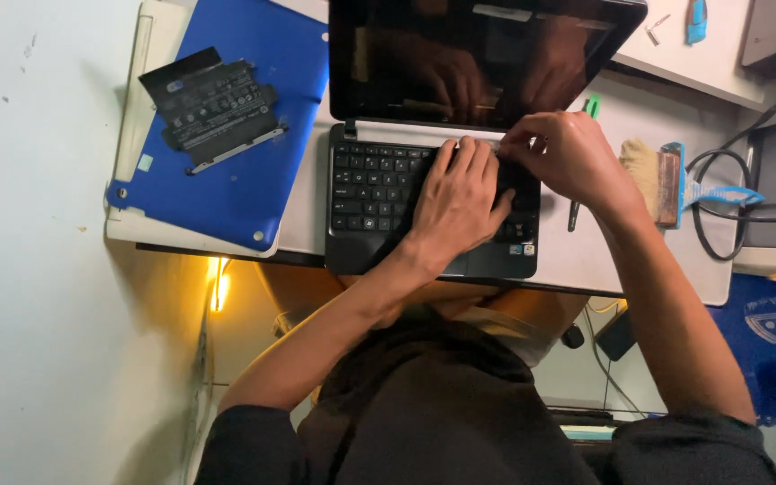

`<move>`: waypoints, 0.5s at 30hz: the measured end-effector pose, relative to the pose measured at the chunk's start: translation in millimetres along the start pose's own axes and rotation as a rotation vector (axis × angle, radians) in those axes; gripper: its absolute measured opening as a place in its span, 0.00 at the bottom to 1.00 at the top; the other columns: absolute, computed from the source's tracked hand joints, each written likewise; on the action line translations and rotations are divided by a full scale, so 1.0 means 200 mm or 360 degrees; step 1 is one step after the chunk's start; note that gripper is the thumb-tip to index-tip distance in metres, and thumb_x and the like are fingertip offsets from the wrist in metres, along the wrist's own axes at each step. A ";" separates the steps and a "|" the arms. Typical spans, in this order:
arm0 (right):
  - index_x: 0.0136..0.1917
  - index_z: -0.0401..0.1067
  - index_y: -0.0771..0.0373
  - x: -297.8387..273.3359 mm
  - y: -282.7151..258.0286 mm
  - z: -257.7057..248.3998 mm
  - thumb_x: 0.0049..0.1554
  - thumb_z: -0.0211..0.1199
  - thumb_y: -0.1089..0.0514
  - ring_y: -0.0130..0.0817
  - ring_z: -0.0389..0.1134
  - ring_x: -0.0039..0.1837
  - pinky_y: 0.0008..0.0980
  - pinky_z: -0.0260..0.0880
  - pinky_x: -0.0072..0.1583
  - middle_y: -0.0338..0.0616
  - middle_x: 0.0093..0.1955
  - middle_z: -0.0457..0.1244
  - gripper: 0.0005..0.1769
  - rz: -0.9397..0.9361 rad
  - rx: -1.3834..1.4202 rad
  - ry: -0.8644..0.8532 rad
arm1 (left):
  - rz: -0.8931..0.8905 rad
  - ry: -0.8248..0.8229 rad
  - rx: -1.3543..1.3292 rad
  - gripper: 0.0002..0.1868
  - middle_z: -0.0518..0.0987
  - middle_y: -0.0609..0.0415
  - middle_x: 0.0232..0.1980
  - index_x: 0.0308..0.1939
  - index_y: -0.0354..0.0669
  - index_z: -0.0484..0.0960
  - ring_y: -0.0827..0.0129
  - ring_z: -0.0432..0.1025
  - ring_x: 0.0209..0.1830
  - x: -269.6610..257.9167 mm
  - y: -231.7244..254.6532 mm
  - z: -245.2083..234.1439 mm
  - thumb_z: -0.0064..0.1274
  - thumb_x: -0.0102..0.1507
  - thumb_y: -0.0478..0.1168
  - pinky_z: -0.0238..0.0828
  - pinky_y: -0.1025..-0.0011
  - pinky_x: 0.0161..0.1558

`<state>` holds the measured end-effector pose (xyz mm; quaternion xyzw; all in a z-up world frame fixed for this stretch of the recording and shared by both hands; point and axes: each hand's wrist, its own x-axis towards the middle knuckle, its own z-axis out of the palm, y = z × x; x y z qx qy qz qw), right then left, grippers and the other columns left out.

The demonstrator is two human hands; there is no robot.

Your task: Disassembling a laptop by removing screws, the keyboard, and the top cover to access internal components.

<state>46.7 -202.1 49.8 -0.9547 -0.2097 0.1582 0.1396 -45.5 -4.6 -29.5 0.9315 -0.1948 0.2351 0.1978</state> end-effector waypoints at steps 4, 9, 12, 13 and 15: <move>0.60 0.86 0.45 -0.01 0.04 0.05 0.71 0.71 0.45 0.56 0.79 0.58 0.64 0.82 0.58 0.39 0.56 0.76 0.08 -0.0120 -0.0113 0.0052 | 0.0035 0.0149 0.0007 0.32 0.79 0.36 0.57 0.59 0.25 0.85 0.44 0.75 0.67 0.02 0.04 -0.07 0.68 0.67 0.54 0.67 0.46 0.79; 0.59 0.85 0.46 -0.01 -0.01 0.02 0.71 0.68 0.50 0.59 0.79 0.54 0.63 0.83 0.57 0.35 0.57 0.74 0.07 -0.0105 -0.0250 -0.0008 | 0.0070 0.0192 0.0075 0.30 0.76 0.42 0.51 0.55 0.29 0.84 0.49 0.75 0.58 0.06 0.04 0.01 0.65 0.67 0.58 0.71 0.49 0.74; 0.58 0.82 0.47 -0.02 0.00 0.05 0.68 0.65 0.52 0.59 0.79 0.51 0.62 0.83 0.53 0.34 0.55 0.72 0.07 -0.0127 -0.0410 0.0006 | 0.0051 0.0192 0.0088 0.28 0.72 0.47 0.47 0.51 0.33 0.82 0.52 0.73 0.53 0.10 0.04 0.02 0.62 0.67 0.58 0.71 0.52 0.69; 0.60 0.80 0.46 -0.02 0.00 0.07 0.67 0.64 0.53 0.56 0.80 0.50 0.60 0.83 0.52 0.32 0.55 0.70 0.09 -0.0126 -0.0537 0.0035 | 0.0021 0.0180 0.0070 0.26 0.70 0.51 0.45 0.50 0.35 0.81 0.54 0.72 0.50 0.11 0.03 0.01 0.61 0.67 0.58 0.71 0.53 0.67; 0.61 0.78 0.46 -0.04 0.03 0.13 0.67 0.63 0.53 0.55 0.79 0.48 0.59 0.81 0.49 0.32 0.54 0.68 0.10 -0.0121 -0.0584 0.0079 | 0.0001 0.0170 0.0073 0.27 0.70 0.51 0.44 0.49 0.37 0.80 0.53 0.71 0.49 0.14 0.03 0.03 0.63 0.63 0.58 0.69 0.52 0.65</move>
